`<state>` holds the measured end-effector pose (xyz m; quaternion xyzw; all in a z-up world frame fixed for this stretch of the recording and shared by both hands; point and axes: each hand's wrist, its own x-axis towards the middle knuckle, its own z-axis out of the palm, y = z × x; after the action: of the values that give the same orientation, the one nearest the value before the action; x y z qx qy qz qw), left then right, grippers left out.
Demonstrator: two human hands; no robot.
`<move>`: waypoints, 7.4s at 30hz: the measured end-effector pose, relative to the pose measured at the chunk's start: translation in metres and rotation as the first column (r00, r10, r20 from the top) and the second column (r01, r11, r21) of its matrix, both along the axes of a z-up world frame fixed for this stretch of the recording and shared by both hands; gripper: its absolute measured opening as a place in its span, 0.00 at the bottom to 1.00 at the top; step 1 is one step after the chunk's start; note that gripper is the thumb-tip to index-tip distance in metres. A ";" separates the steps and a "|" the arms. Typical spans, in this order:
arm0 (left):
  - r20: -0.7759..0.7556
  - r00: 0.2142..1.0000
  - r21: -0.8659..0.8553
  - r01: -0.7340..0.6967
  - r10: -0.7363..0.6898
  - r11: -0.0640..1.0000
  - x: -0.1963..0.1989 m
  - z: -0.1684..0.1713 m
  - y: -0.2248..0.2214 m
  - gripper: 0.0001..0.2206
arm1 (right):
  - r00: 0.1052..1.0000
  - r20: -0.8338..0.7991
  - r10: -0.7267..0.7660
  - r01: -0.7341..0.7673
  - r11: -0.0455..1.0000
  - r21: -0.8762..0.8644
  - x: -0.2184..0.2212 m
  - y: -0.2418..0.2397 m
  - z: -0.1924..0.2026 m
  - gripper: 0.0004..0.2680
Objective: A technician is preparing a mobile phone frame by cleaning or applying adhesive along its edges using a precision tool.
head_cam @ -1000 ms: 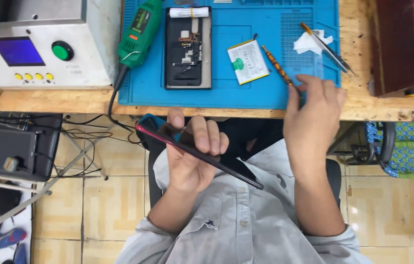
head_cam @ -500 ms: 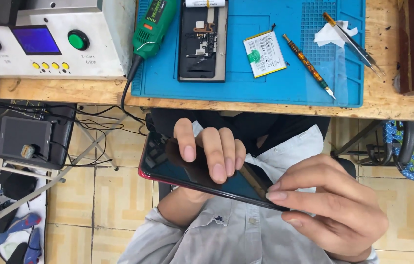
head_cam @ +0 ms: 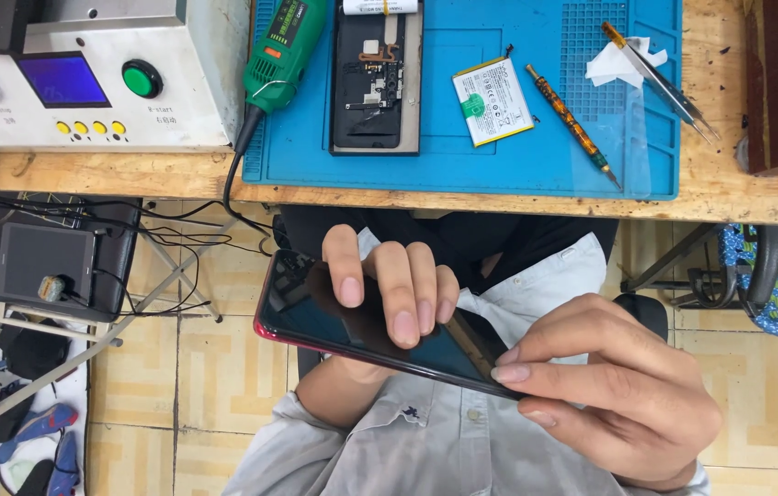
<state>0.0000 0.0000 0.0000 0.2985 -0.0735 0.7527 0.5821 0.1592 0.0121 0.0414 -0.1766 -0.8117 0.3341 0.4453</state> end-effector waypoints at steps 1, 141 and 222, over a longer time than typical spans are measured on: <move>0.000 1.000 0.000 0.002 -0.002 1.000 0.000 0.000 0.000 0.05 | 1.000 0.000 -0.002 0.002 1.000 0.000 0.000 0.000 0.000 0.05; -0.686 0.238 0.544 -0.460 0.688 0.702 0.021 0.033 -0.019 0.03 | 0.851 -0.488 -0.194 -0.171 0.777 -0.606 -0.009 -0.026 -0.003 0.04; -0.684 0.661 -0.065 -0.476 0.308 0.877 0.005 -0.007 -0.001 0.04 | 0.495 0.541 -0.680 0.679 0.691 0.247 -0.007 0.089 -0.054 0.06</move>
<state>0.0047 -0.0010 -0.0073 0.4791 0.2925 0.7106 0.4242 0.1519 0.1015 -0.0123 -0.5760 -0.7720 0.0581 0.2624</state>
